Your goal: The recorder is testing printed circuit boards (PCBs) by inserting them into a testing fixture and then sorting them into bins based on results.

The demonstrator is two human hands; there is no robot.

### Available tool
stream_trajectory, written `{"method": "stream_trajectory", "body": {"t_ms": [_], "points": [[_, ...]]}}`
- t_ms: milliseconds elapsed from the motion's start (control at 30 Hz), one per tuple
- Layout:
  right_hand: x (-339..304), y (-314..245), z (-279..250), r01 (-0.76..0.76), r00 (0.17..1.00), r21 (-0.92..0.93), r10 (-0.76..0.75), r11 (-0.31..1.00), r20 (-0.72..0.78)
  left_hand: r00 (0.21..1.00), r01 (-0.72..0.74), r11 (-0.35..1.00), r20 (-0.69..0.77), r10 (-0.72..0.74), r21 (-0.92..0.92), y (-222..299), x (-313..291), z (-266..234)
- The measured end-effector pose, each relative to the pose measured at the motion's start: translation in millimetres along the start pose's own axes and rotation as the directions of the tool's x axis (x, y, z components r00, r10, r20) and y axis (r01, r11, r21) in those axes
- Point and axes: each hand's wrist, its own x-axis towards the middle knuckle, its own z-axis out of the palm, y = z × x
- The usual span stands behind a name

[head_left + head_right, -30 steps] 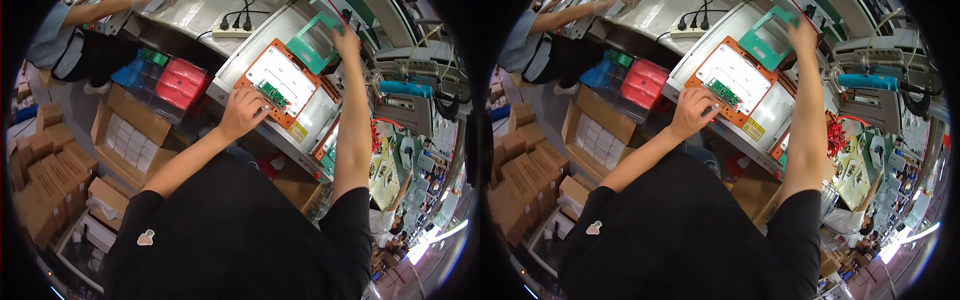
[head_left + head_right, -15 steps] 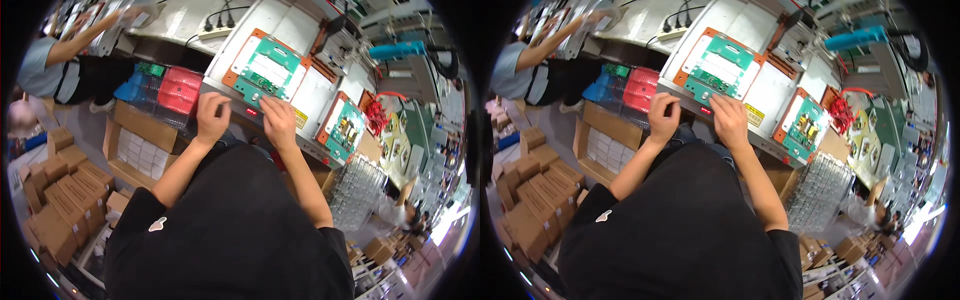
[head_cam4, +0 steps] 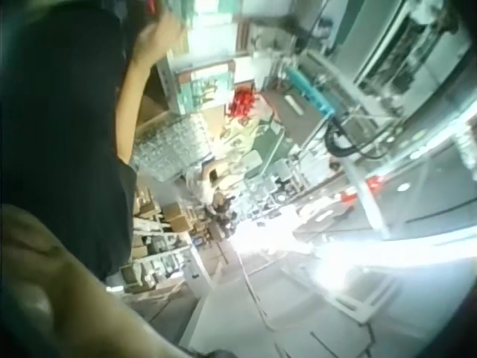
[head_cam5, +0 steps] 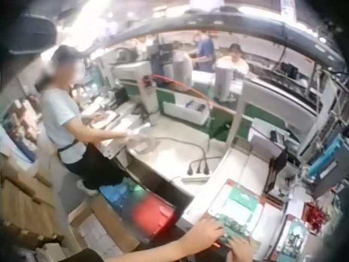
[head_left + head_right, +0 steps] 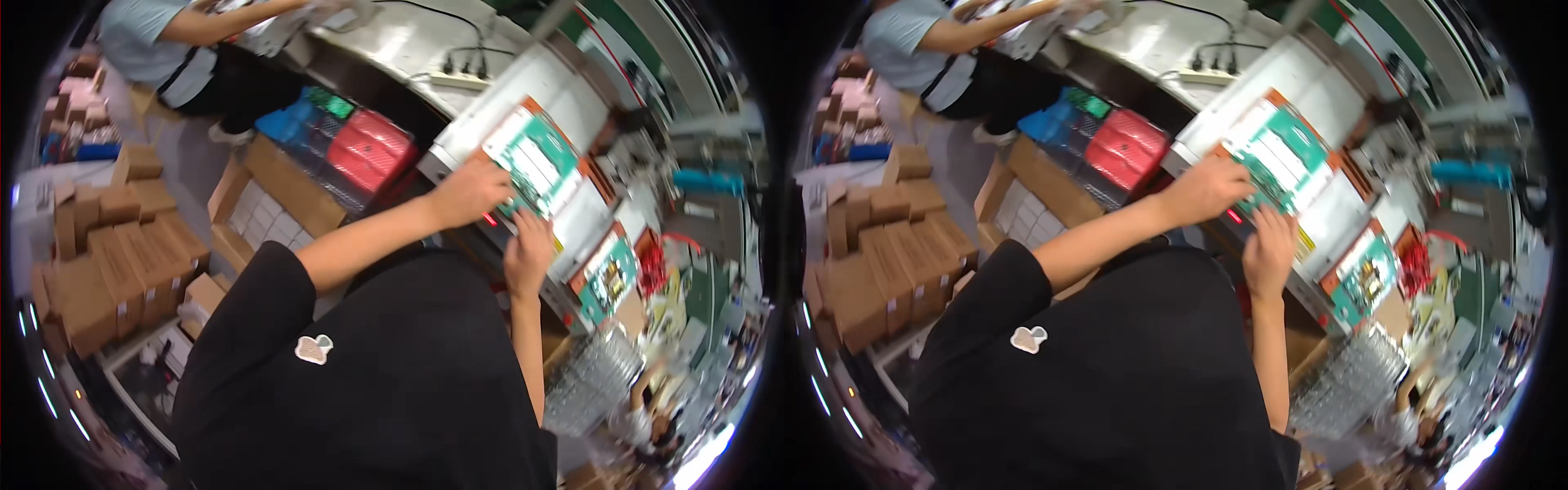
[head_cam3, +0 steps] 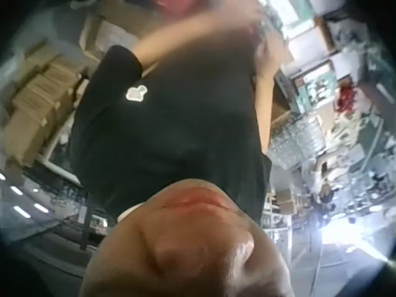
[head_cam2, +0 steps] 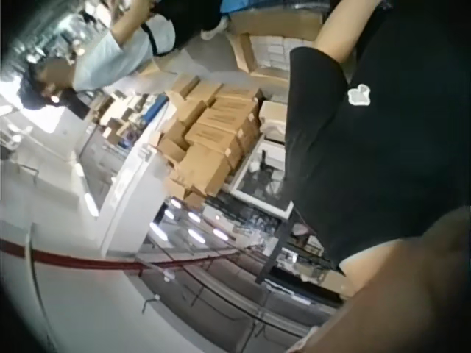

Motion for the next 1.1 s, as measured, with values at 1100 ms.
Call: {"method": "stream_trajectory", "body": {"t_ms": [1100], "points": [[56.1, -116.5, -27.8, -0.308, 0.865, 0.450, 0.049, 0.838, 0.500, 0.210, 0.297, -0.095, 0.162, -0.964, -0.950, -185.4, -168.5, -93.7]]}}
